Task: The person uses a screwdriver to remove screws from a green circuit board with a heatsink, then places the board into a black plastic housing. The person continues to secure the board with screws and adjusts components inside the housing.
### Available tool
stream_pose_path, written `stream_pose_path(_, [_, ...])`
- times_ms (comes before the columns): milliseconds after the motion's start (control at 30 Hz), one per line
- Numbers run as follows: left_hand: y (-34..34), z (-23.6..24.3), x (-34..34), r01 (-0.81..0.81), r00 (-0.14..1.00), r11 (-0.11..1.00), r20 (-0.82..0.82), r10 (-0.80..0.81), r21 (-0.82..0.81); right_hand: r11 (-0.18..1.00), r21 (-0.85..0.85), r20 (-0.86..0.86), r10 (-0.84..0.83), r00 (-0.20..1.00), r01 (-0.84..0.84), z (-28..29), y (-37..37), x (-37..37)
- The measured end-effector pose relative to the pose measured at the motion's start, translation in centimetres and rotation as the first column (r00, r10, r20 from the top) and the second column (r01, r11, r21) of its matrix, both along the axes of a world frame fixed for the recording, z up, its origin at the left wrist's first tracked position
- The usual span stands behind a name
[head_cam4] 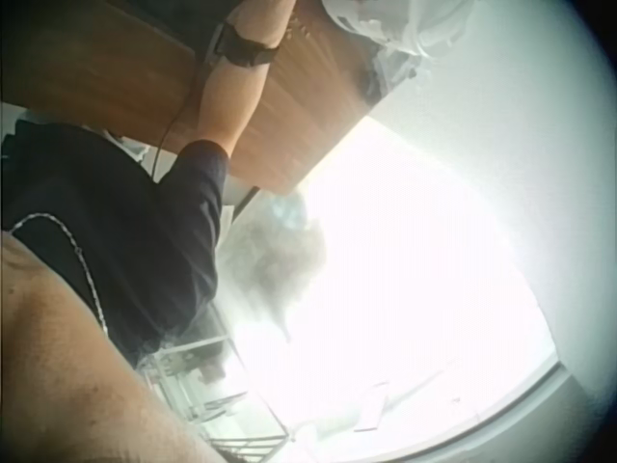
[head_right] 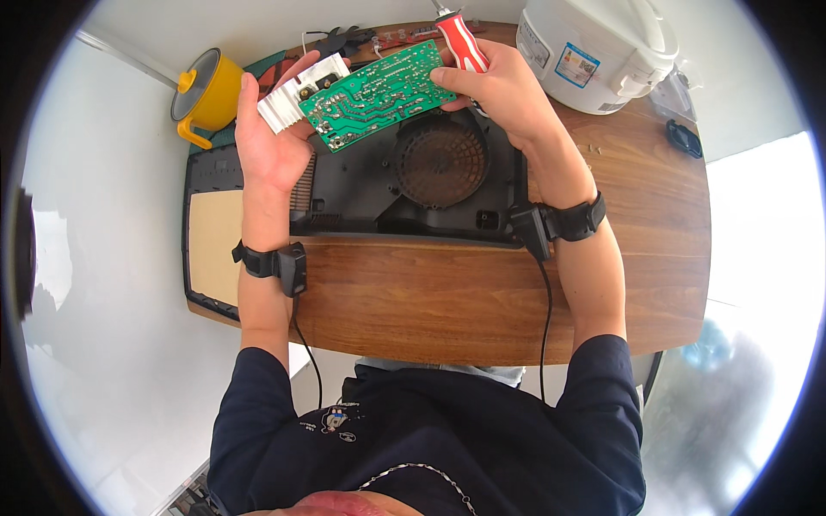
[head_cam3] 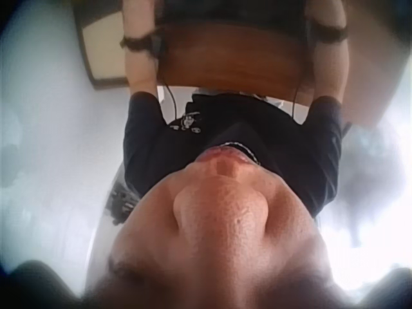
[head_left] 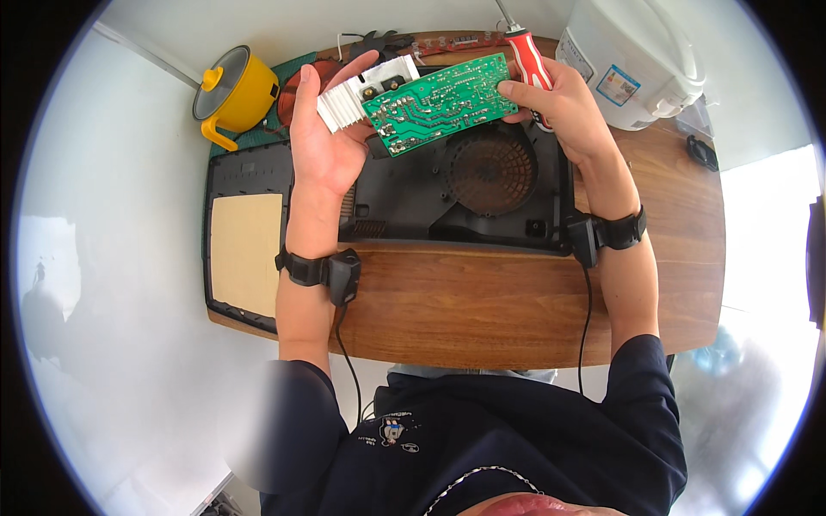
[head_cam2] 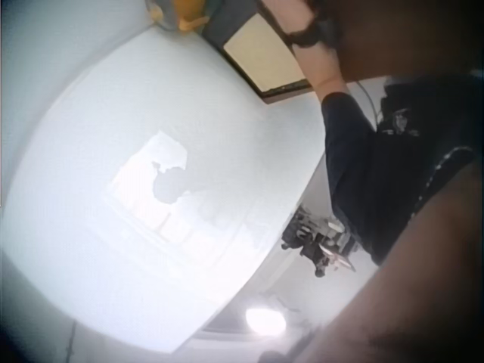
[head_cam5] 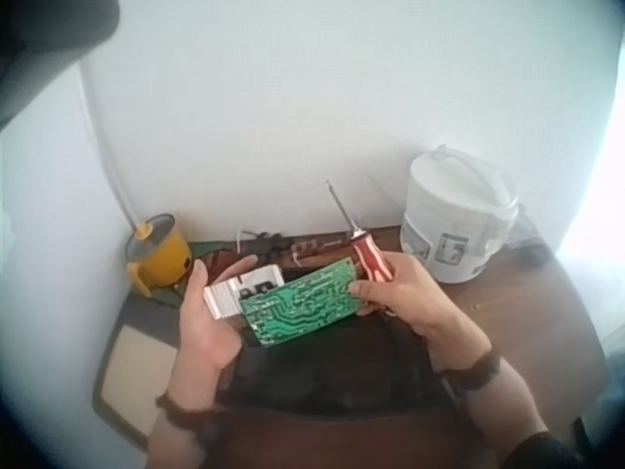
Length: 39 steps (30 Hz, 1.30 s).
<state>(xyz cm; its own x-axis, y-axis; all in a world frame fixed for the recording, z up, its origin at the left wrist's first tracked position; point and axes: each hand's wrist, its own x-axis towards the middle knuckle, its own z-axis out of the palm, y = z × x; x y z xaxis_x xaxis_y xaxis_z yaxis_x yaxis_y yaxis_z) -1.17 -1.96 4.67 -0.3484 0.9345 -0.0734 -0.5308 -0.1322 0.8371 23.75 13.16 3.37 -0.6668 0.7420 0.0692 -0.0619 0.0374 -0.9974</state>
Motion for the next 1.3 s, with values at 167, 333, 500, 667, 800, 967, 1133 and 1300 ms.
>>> stream_pose_path(167, [0.0, -0.9, 0.8, -0.068, 0.995, 0.997, -0.070, 0.070, 0.032, 0.998, -0.035, -0.059, -0.055, 0.997, 0.053, -0.2, 0.3, -0.1])
stream_pose_path(333, [0.1, -1.5, 1.1, 0.054, 0.987, 0.986, -0.157, -0.030, 0.155, 0.991, -0.092, -0.097, -0.105, 0.990, 0.096, -0.6, 0.2, -0.5])
stream_pose_path(500, [0.5, -1.8, 1.6, 0.104, 0.986, 0.976, -0.149, -0.075, 0.193, 0.985, -0.136, -0.120, -0.119, 0.986, 0.102, -0.1, -0.2, -0.5])
stream_pose_path(667, [0.7, -2.1, 1.3, 0.146, 0.981, 0.964, -0.158, -0.112, 0.224, 0.984, -0.151, -0.147, -0.118, 0.982, 0.096, -0.5, -0.1, -0.5])
stream_pose_path(800, [0.3, -2.0, 1.0, 0.187, 0.982, 0.937, -0.070, -0.174, 0.295, 0.982, -0.163, -0.176, -0.124, 0.977, 0.095, -0.2, -0.4, -0.7])
stream_pose_path(967, [0.6, -2.6, 1.9, 0.145, 0.989, 0.935, -0.063, -0.132, 0.322, 0.978, -0.178, -0.185, -0.139, 0.973, 0.106, -0.2, -0.6, -0.8])
stream_pose_path(1133, [0.8, -3.4, 2.4, 0.207, 0.974, 0.934, -0.149, -0.169, 0.291, 0.966, -0.232, -0.226, -0.167, 0.960, 0.114, -0.4, -1.1, -0.9])
stream_pose_path(1300, [0.7, -3.1, 3.3, 0.206, 0.966, 0.964, -0.194, -0.172, 0.168, 0.968, -0.235, -0.225, -0.147, 0.963, 0.093, -0.3, -1.5, -1.1])
